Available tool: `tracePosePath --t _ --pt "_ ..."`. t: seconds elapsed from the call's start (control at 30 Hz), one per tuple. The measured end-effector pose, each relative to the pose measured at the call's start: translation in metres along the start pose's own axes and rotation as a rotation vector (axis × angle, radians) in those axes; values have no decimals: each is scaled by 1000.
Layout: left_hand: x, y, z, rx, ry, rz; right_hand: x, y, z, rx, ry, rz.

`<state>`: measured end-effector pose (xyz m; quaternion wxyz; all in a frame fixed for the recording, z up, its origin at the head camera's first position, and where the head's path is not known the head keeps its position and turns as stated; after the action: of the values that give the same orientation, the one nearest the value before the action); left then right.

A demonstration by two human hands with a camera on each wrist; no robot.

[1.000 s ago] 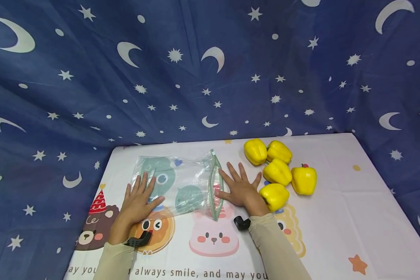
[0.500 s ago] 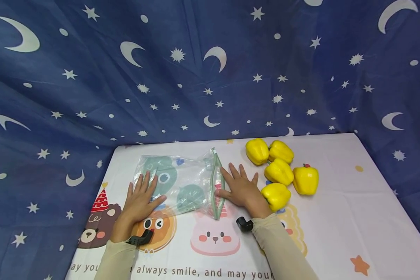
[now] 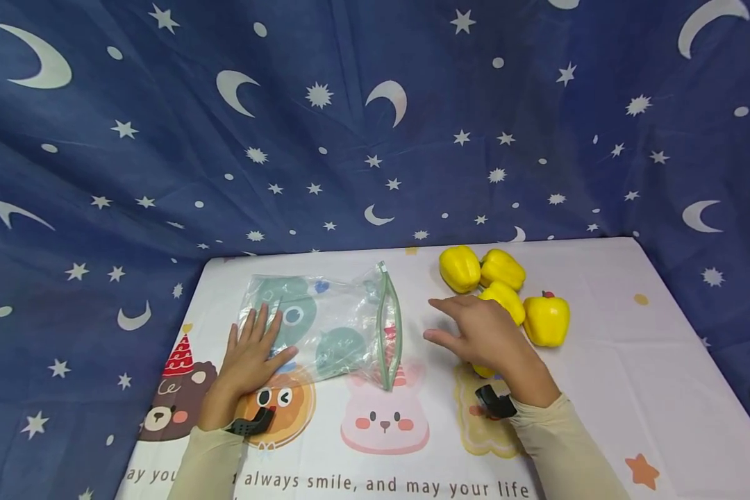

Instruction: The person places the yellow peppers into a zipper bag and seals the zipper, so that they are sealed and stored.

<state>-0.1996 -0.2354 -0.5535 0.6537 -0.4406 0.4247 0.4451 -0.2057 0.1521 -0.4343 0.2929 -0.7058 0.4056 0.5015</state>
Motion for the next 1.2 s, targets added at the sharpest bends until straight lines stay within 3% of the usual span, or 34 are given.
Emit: tracePosePath --t 0.1,0.33,0.53,1.2 --pt "0 0 0 -2 0 0 -6 -12 16 11 13 -44" --pt "2 0 -1 -3 -6 -1 -20 -34 40 -69 57 -92" --pt "2 1 -2 -1 3 5 -18 -44 57 -47 67 -136" --pt "1 1 -1 0 2 -1 5 -48 69 2 112 -256"
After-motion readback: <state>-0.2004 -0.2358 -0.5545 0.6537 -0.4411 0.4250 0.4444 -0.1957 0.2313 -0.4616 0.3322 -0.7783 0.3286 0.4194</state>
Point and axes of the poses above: each hand's wrist, its own y-axis towards the middle knuckle, its own x-axis out of the palm, z = x × y, the point moved 10 cm from there along y, towards the middle knuckle, and after that the axes turned 6 degrees about -z, right-handed, at the moved point
